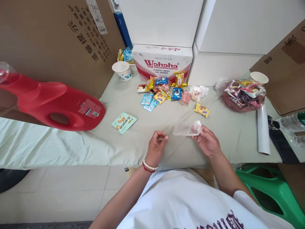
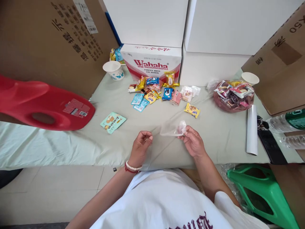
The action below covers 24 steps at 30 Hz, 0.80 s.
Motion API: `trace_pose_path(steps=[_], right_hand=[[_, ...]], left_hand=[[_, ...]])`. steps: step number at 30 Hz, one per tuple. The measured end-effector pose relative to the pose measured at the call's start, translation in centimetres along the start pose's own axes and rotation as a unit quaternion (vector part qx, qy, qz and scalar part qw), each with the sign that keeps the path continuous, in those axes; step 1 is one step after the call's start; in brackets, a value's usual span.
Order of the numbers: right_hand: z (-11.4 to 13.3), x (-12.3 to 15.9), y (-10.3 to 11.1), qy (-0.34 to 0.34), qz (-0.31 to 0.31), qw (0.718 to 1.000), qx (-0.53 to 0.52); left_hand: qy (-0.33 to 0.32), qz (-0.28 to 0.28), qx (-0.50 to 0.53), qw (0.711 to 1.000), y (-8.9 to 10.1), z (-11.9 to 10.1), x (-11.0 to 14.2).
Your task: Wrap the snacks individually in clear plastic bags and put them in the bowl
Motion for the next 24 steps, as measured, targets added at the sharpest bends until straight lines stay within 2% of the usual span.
trace_pose_path(steps=[4,7,9,12,14,15,17,19,20,21,22,24], right_hand=[[0.3,0.0,-1.4,-0.024,0.053,0.998,-0.013],[0.7,-0.2,-2.3,-0.046,0.071,0.996,-0.022],[1.5,-0.8,-2.0,-0.033,0.046,0.998,-0.023],[3.2,-2.3,-0.2,0.028,-0.037,0.999,-0.026],[3.8,-3.0,1.3,0.057,-0.084,0.995,-0.012],[3.7,-3.3,1.9,0.061,-0.098,0.993,-0.001],[2.9,-3.7,2.6,0.047,-0.102,0.993,0.019],[1.6,-4.0,2.5,0.015,-0.085,0.996,0.03],[1.0,-4.1,2.2,-0.002,-0.072,0.997,0.033],[0.3,-4.2,1.8,-0.019,-0.06,0.997,0.036],[-0.2,-4.3,1.2,-0.032,-0.048,0.998,0.039],[-0.9,-4.5,-0.1,-0.05,-0.023,0.998,0.044]], left_hand=[[-0.146,-0.037,-0.096,0.984,-0.2,-3.9,1.7],[-0.26,0.019,-0.229,0.938,-2.8,-6.5,2.5],[-0.276,0.07,-0.339,0.897,-4.6,-6.2,2.1],[-0.241,0.071,-0.435,0.865,-4.6,-4.2,1.1],[-0.227,0.062,-0.452,0.86,-3.4,-3.0,1.7],[-0.224,0.077,-0.457,0.858,-3.0,-2.3,2.5],[-0.199,0.143,-0.458,0.855,-2.2,-1.0,4.5],[-0.127,0.249,-0.436,0.855,-1.7,0.5,6.6],[-0.087,0.276,-0.412,0.864,-1.3,0.8,7.1],[-0.052,0.27,-0.383,0.882,-0.8,0.8,7.1],[-0.026,0.233,-0.351,0.906,-0.1,0.5,6.6],[-0.005,0.111,-0.282,0.953,1.1,-0.6,4.7]])
Point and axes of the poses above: each hand's wrist, its own x-axis away from the middle knuckle, its own y-axis out of the back of the hand, z = x × y, the point moved 9 cm from there along -x, towards the middle knuckle, and after that the axes turned 13 degrees about y, right-handed, at the moved point
